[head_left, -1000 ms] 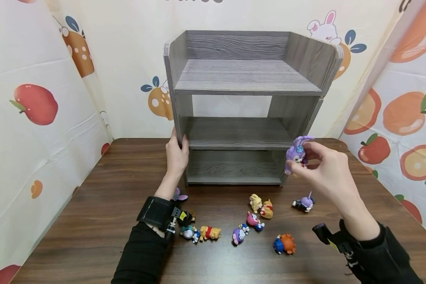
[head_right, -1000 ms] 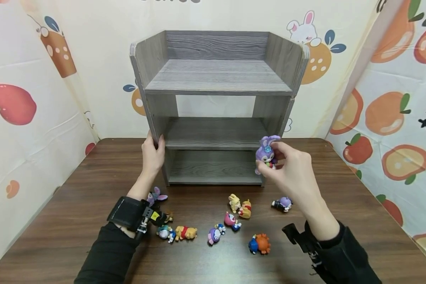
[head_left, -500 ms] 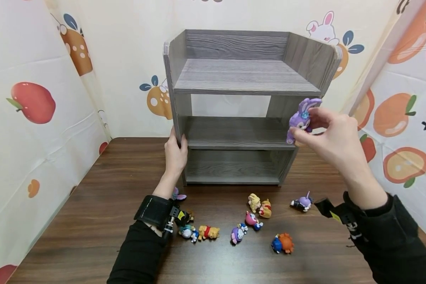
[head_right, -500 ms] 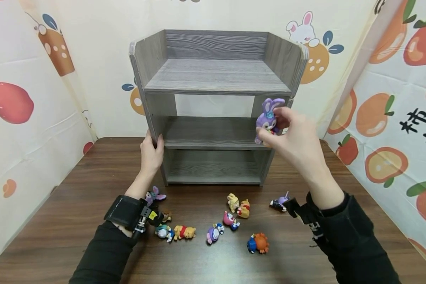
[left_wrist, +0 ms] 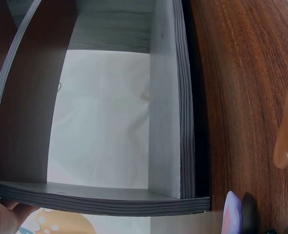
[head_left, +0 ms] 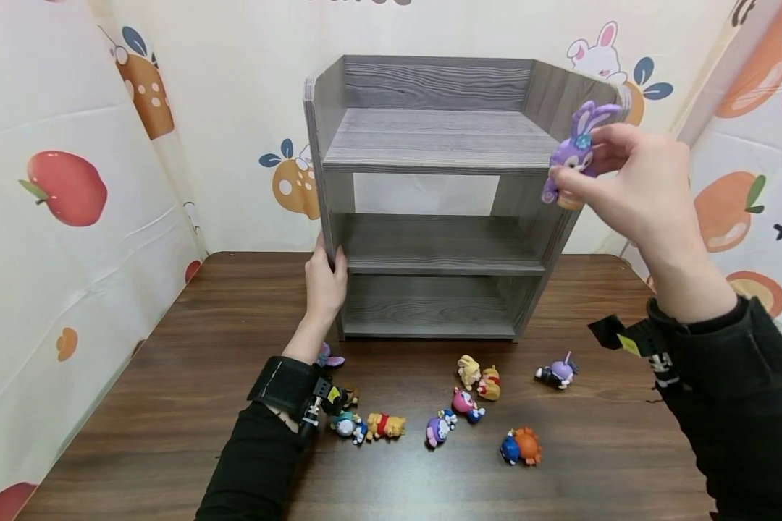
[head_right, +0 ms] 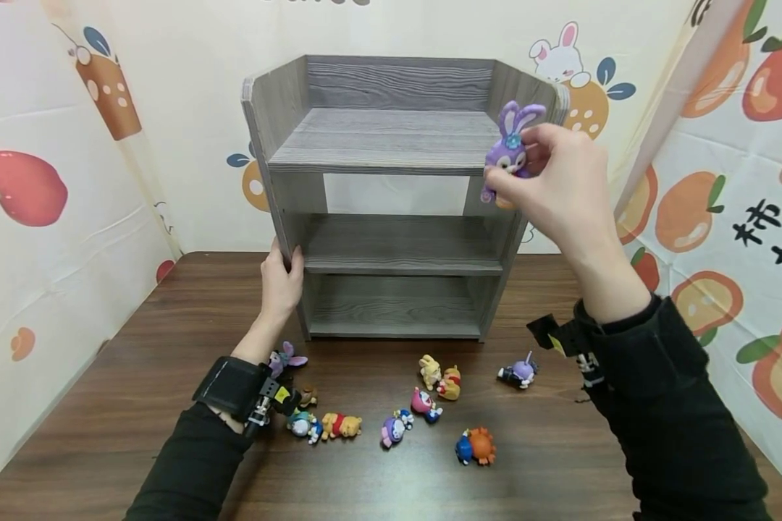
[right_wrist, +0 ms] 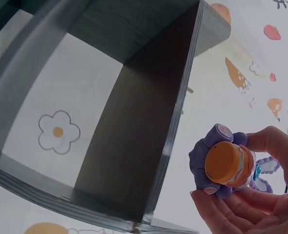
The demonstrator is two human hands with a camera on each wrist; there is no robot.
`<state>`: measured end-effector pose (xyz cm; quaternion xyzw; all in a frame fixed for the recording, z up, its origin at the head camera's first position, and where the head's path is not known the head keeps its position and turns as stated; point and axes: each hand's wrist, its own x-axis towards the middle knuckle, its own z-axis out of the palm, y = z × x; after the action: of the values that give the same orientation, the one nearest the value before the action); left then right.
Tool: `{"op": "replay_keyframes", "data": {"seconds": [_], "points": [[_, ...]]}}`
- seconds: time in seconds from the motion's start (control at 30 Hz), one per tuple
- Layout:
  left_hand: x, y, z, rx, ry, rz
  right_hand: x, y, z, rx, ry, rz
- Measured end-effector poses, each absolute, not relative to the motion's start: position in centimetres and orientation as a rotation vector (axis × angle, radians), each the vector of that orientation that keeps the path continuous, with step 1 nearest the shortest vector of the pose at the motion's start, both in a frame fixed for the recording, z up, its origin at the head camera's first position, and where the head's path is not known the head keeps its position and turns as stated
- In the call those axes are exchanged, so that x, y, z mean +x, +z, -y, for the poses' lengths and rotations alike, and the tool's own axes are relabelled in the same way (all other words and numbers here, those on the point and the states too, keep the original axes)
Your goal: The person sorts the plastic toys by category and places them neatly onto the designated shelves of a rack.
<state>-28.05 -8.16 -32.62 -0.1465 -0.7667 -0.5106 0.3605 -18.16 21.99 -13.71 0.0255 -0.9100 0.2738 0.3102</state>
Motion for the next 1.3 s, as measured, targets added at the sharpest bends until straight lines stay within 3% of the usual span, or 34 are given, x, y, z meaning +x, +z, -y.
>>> {"op": "replay_keyframes", "data": {"seconds": [0.53, 1.3], "points": [[-28.0, -32.5, 8.1, -0.396, -1.304, 1.967, -21.7, -10.8, -21.1, 0.03, 0.648, 2.431], [-27.9, -32.5, 8.1, -0.393, -1.321, 1.978, -25.8, -11.5, -20.7, -0.079, 0.591, 2.498]]}}
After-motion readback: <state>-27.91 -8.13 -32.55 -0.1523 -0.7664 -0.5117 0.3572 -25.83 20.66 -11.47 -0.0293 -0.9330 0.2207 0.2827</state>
